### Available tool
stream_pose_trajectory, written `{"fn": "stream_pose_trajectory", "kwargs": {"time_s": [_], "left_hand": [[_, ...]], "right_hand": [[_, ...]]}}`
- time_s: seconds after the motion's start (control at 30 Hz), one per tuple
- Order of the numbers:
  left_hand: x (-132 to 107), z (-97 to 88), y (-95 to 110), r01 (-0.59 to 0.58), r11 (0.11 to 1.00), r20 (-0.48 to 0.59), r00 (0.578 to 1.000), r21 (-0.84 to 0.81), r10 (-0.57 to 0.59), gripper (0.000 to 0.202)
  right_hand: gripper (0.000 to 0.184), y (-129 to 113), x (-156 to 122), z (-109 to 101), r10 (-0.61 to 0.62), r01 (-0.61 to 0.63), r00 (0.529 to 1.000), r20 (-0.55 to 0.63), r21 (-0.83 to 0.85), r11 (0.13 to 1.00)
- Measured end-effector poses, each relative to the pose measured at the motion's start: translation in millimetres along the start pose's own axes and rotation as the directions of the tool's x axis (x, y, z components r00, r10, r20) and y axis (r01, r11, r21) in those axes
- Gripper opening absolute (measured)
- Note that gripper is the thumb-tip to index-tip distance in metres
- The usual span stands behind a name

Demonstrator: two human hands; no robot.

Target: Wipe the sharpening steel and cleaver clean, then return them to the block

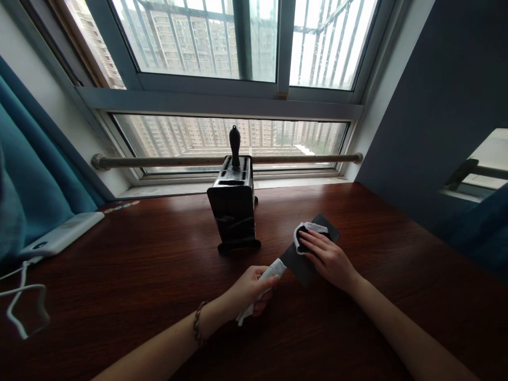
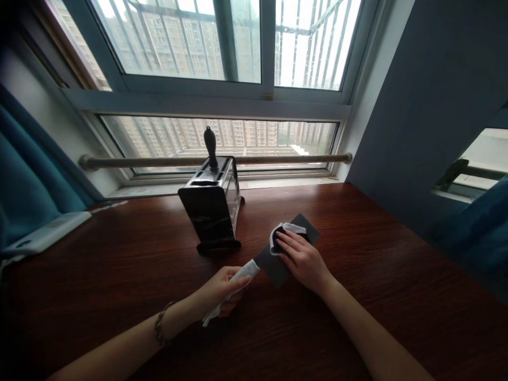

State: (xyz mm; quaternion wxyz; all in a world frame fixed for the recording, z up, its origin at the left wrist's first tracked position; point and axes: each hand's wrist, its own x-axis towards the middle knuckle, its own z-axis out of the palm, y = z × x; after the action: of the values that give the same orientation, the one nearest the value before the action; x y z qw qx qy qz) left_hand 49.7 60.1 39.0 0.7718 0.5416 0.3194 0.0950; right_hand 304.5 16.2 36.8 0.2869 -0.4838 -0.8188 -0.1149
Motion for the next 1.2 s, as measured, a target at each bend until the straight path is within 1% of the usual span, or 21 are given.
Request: {"fn": "stream_pose_trajectory", "kwargs": {"time_s": [0.1,0.23,0.4,0.47,0.5,0.53,0.57,0.63,0.7,0.73,0.77,0.8,0.83,0.87,0.9,0.93,0.97,1.0,1.03,1.07,1.2], "left_hand": [[-2,1.6,3,-0.003,1.0,0.013,1.0,0.007,0.002,0.038],[-4,3.4,5,-0.013,0.999,0.021,1.0,0.039,0.013,0.037],[-3,2.2,1,-0.023,0.999,0.027,0.999,0.05,0.021,0.036],[-2,1.2,0,-0.022,0.998,0.029,0.999,0.051,0.021,0.036],[-2,0.8,-1,-0.023,0.998,0.031,0.999,0.05,0.021,0.036],[-2,0.4,-1,-0.023,0.999,0.034,0.999,0.047,0.022,0.036],[-2,0.1,-2,-0.023,0.999,0.038,0.999,0.041,0.021,0.036],[-1,-0.4,-2,-0.024,0.999,0.038,0.999,0.031,0.022,0.036],[-1,-0.5,-3,-0.027,0.999,0.027,0.999,0.025,0.026,0.037],[-1,-0.4,-3,-0.025,0.999,0.017,1.0,0.019,0.025,0.037],[-1,-0.2,-3,-0.02,1.0,0.005,1.0,0.012,0.02,0.038],[-1,0.1,-3,-0.011,1.0,-0.006,1.0,0.005,0.011,0.038],[-1,0.4,-2,0.001,1.0,-0.016,1.0,-0.002,-0.001,0.038],[-1,0.7,-2,0.012,1.0,-0.024,1.0,-0.008,-0.012,0.039],[-1,0.9,-1,0.02,1.0,-0.027,0.999,-0.013,-0.02,0.039],[-1,1.0,0,0.024,1.0,-0.027,0.999,-0.018,-0.025,0.04],[-1,1.0,0,0.028,0.999,-0.028,0.999,-0.021,-0.028,0.04],[-1,0.8,1,0.031,0.999,-0.033,0.999,-0.028,-0.032,0.041],[0,0.4,1,0.037,0.999,-0.041,0.998,-0.036,-0.038,0.042],[0,0.0,1,0.043,0.998,-0.048,0.998,-0.046,-0.045,0.043],[2,-2.2,-1,0.051,0.997,-0.045,0.998,-0.065,-0.054,0.042]], "right_hand": [[0.039,13,-1,1,0.097,-0.099,0.994,-0.045,-0.044,0.994],[0.042,30,-5,-1,0.229,-0.24,0.967,-0.109,-0.109,0.965],[0.043,41,-8,-2,0.293,-0.317,0.939,-0.178,-0.123,0.94],[0.042,43,-8,-1,0.343,-0.364,0.914,-0.215,-0.068,0.929],[0.041,43,-9,0,0.398,-0.413,0.88,-0.259,-0.003,0.911],[0.042,44,-9,1,0.469,-0.471,0.825,-0.316,0.075,0.879],[0.044,46,-10,1,0.547,-0.532,0.747,-0.377,0.155,0.833],[0.05,48,-12,-1,0.678,-0.631,0.559,-0.476,0.286,0.721],[0.058,46,-14,-8,0.743,-0.693,0.4,-0.537,0.353,0.628],[0.058,43,-13,-13,0.749,-0.703,0.342,-0.568,0.375,0.605],[0.056,38,-13,-18,0.728,-0.693,0.323,-0.604,0.373,0.617],[0.051,32,-11,-22,0.682,-0.666,0.351,-0.642,0.341,0.663],[0.043,24,-9,-24,0.591,-0.6,0.446,-0.673,0.265,0.755],[0.036,15,-7,-25,0.47,-0.495,0.596,-0.651,0.164,0.854],[0.032,7,-5,-24,0.328,-0.357,0.754,-0.57,0.065,0.932],[0.033,-1,-4,-20,0.179,-0.202,0.882,-0.436,-0.007,0.979],[0.035,-9,-3,-16,0.067,-0.079,0.962,-0.266,-0.037,0.996],[0.036,-15,-2,-10,-0.009,0.006,0.994,-0.113,-0.032,0.999],[0.036,-19,-1,-5,-0.04,0.039,0.999,-0.008,-0.012,0.999],[0.037,-23,-1,-1,-0.043,0.043,0.998,0.054,0.007,0.999],[0.037,-27,-2,1,-0.024,0.017,0.995,0.101,0.066,0.998]]}}
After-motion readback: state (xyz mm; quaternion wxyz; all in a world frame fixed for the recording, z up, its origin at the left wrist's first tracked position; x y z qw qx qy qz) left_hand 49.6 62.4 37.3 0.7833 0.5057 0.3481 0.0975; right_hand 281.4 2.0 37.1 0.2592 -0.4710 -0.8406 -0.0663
